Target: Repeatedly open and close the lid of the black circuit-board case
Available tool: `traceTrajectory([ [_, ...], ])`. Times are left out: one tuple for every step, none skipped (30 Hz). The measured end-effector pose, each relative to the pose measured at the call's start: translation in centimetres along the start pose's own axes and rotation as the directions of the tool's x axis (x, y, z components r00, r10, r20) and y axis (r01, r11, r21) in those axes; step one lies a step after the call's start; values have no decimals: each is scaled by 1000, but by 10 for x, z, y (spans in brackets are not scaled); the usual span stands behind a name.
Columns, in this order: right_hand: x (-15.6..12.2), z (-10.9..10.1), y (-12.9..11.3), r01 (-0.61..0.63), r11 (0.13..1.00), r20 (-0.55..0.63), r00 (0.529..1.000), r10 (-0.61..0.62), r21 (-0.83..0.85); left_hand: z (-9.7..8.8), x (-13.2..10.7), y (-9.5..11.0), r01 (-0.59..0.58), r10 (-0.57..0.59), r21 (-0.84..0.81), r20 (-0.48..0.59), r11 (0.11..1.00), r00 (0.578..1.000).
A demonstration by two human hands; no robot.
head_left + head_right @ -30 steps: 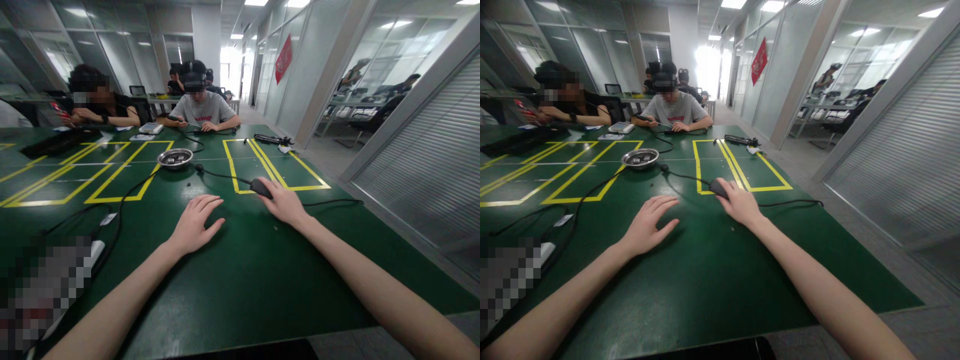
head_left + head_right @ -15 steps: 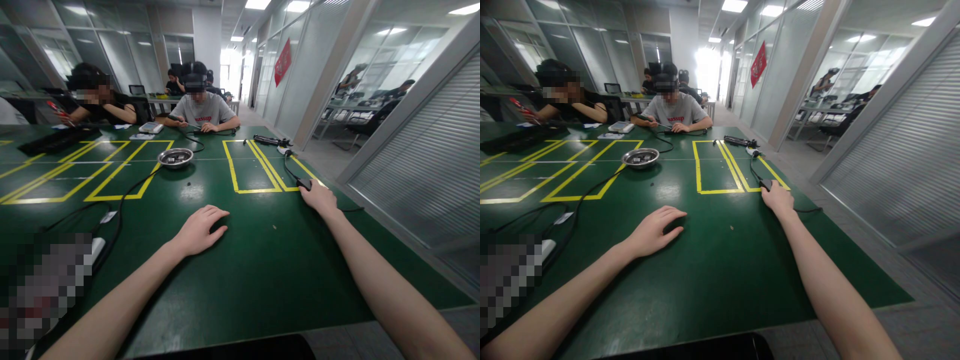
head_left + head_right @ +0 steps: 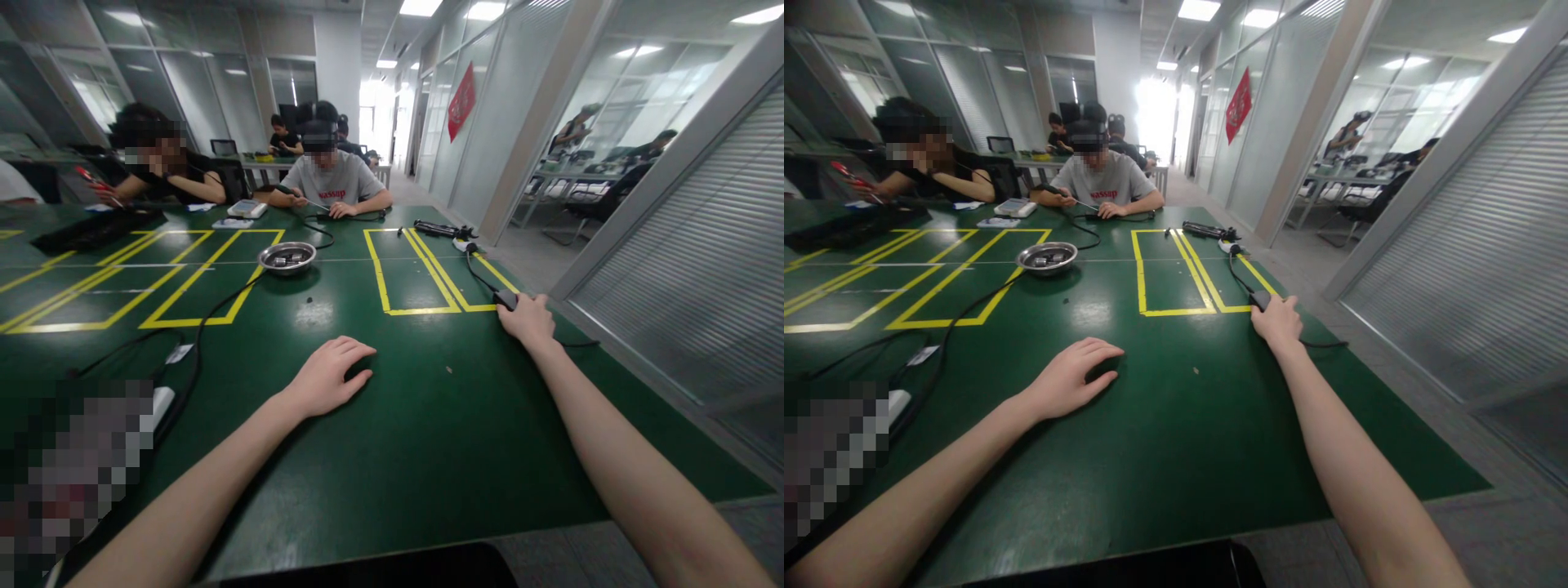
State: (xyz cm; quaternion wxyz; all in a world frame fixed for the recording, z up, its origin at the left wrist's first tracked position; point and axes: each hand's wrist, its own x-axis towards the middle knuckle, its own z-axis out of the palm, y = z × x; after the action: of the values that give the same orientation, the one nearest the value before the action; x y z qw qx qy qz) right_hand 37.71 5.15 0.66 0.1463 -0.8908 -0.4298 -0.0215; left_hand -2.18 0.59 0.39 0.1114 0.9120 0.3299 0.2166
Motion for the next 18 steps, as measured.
traceTrajectory([
  [2,0,1,7,1000,12,1000,-7,10,0,0,0,0,0,-1,3,1000,1000],
  [3,1,3,20,999,17,1000,-21,28,0,0,0,0,0,-2,5,1000,1000],
  [6,3,5,39,998,13,999,-40,51,1,0,0,-1,2,-4,8,1000,1000],
  [7,4,6,64,995,-1,998,-64,77,1,0,0,-2,2,-7,9,1000,1000],
  [9,5,8,87,991,-21,996,-85,103,1,0,-1,-2,2,-9,11,1000,1000],
  [10,6,9,105,986,-42,994,-100,130,1,0,-1,-1,1,-11,13,1000,1000],
  [11,7,10,114,981,-58,993,-106,157,1,0,-2,1,-1,-13,14,1000,1000],
  [11,7,11,112,976,-70,992,-101,184,1,0,-2,3,-2,-14,16,1000,1000],
  [10,6,11,100,972,-80,993,-85,212,1,0,-2,4,-4,-15,19,1000,1000],
  [10,5,10,80,967,-88,994,-60,242,1,-1,-3,4,-3,-16,21,1000,1000],
  [9,4,10,53,960,-91,995,-29,276,1,-1,-3,2,-1,-16,25,1000,1000],
  [8,3,9,23,950,-84,996,3,312,1,-1,-3,-1,2,-16,28,1000,1000],
  [8,1,9,-6,938,-69,997,32,346,1,-1,-2,-5,5,-16,29,1000,1000],
  [7,0,9,-30,927,-48,997,52,374,0,-1,-2,-8,9,-16,27,1000,1000],
  [7,-1,9,-49,917,-24,998,64,395,1,0,-2,-12,12,-16,23,1000,1000],
  [8,-1,10,-62,910,-2,998,69,410,1,0,-1,-15,15,-17,20,1000,1000],
  [8,-1,11,-71,905,14,997,72,419,1,0,-1,-17,17,-18,18,1000,1000],
  [9,0,11,-80,901,24,997,76,426,1,0,0,-19,20,-20,18,1000,1000],
])
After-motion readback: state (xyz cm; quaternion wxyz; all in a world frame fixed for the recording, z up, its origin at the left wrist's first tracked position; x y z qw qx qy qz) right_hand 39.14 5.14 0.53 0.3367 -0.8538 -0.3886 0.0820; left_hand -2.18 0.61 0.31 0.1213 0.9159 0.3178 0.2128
